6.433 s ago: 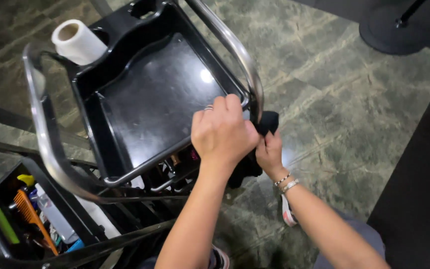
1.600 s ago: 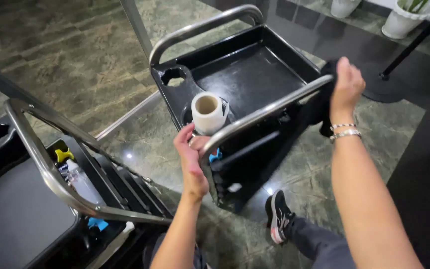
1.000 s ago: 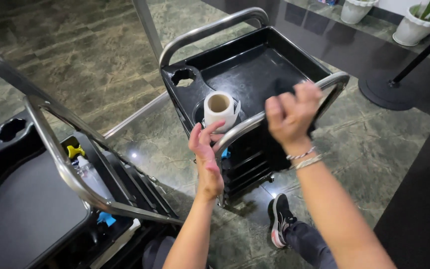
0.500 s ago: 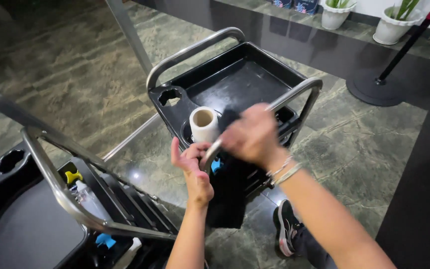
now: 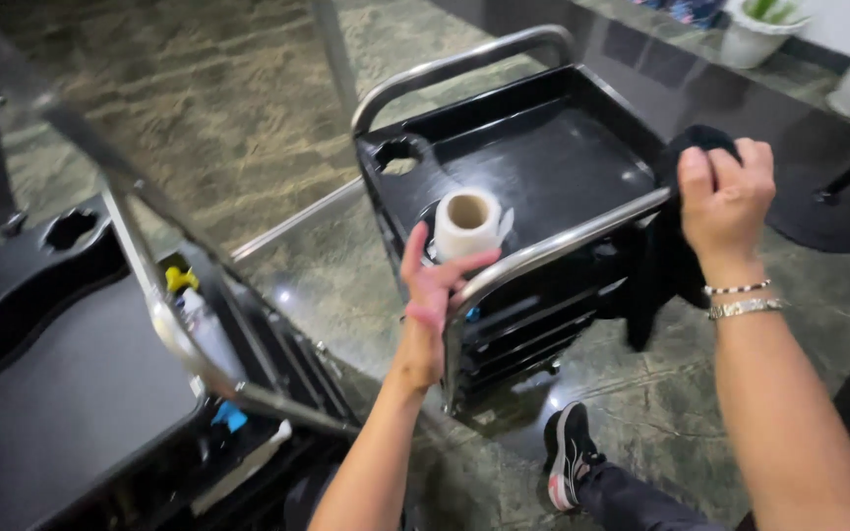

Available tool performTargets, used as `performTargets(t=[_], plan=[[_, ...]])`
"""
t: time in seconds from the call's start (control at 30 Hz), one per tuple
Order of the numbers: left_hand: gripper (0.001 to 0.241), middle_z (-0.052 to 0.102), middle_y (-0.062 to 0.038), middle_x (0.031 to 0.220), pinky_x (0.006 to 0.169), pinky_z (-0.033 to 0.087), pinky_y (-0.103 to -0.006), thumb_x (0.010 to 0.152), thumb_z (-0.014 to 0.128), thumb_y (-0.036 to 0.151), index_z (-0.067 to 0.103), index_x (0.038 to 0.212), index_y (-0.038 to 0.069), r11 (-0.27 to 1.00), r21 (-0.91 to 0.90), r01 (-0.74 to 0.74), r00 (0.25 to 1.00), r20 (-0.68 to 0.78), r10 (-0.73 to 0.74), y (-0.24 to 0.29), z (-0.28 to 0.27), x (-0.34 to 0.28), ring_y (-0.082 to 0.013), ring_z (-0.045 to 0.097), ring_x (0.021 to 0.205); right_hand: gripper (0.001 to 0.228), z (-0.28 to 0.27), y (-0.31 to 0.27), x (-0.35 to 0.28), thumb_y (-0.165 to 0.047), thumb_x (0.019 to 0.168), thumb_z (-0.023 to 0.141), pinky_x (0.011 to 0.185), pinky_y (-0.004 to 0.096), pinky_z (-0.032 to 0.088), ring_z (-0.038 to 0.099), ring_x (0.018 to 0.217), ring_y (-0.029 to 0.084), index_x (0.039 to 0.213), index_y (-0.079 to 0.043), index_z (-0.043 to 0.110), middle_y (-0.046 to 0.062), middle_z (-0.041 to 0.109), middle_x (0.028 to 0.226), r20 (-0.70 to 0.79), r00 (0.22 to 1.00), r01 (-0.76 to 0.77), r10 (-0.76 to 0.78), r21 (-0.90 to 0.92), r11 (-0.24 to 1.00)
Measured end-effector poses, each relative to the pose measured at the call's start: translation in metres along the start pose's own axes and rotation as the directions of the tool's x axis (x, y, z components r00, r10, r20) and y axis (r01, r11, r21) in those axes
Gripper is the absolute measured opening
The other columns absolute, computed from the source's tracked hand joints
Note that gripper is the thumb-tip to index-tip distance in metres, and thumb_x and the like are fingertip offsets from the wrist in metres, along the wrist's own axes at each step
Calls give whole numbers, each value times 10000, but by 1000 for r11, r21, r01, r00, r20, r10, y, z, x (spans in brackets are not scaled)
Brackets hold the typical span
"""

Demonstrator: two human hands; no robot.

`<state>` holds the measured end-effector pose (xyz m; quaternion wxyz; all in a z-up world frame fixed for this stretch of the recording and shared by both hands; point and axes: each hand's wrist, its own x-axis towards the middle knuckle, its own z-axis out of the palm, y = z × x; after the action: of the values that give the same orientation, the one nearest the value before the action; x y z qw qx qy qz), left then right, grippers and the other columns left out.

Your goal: The person wipes the metal handles and black trays of two service carts with a black cloth. They then pick up a black spray bottle, wipe it with the cloth, and place it back on the cart. Finally, they wipe the top tray of the second cart.

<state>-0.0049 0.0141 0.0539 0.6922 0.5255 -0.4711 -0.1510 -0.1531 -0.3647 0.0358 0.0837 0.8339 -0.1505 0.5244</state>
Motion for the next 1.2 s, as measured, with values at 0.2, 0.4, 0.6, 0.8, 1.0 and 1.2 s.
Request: performTargets(t=[0.2,0.4,0.6,0.8,1.0,1.2], plan=[[1162,383,-71,929,1097,505,-384,819,100,930,285,1532,32,969,-231,88,994,-37,-99,5,7,11,-188,570,841,409,17,-113,-18,-404,1064,666,1055,580,384,594,1045,442,812,-84,633,208,599,1017,44,993,105,-108,77,991],[810,688,-127,1225,1043,499,-416,945,150,773,183,1488,172,991,-79,110,959,-253,-127,11,13,32,-273,718,1037,157,31,-226,-24,-228,934,674,1031,596,425,627,1110,396,828,-121,630,183,637,1139,-153,933,350,-326,173,921],[371,770,31,968,970,572,-408,927,546,537,584,1240,342,794,550,258,954,-273,-122,50,25,79,-273,759,965,192,-27,-200,10,-151,975,609,1029,562,437,618,1193,399,799,-80,581,200,646,1190,-110,968,234,-225,78,969],[783,750,-218,1085,1008,507,-551,903,394,749,579,1366,146,593,790,157,858,188,-477,26,55,127,-438,687,1128,192,12,-20,-48,-14,1086,629,1150,644,249,296,1367,591,1170,133,539,390,335,1425,-75,910,-391,408,171,904],[584,735,-229,928,882,544,-547,956,396,639,675,1094,144,542,836,81,866,210,-454,36,61,120,-482,706,994,148,78,-26,-149,-120,923,654,940,585,374,494,1000,467,896,10,589,235,488,1019,118,976,-182,184,-31,983],[560,732,-248,953,924,533,-554,984,323,612,647,1057,162,523,849,83,833,229,-504,40,58,123,-470,695,1053,402,80,-208,-158,-545,992,522,872,539,361,554,970,320,784,-219,631,41,599,965,256,953,-170,164,0,985]])
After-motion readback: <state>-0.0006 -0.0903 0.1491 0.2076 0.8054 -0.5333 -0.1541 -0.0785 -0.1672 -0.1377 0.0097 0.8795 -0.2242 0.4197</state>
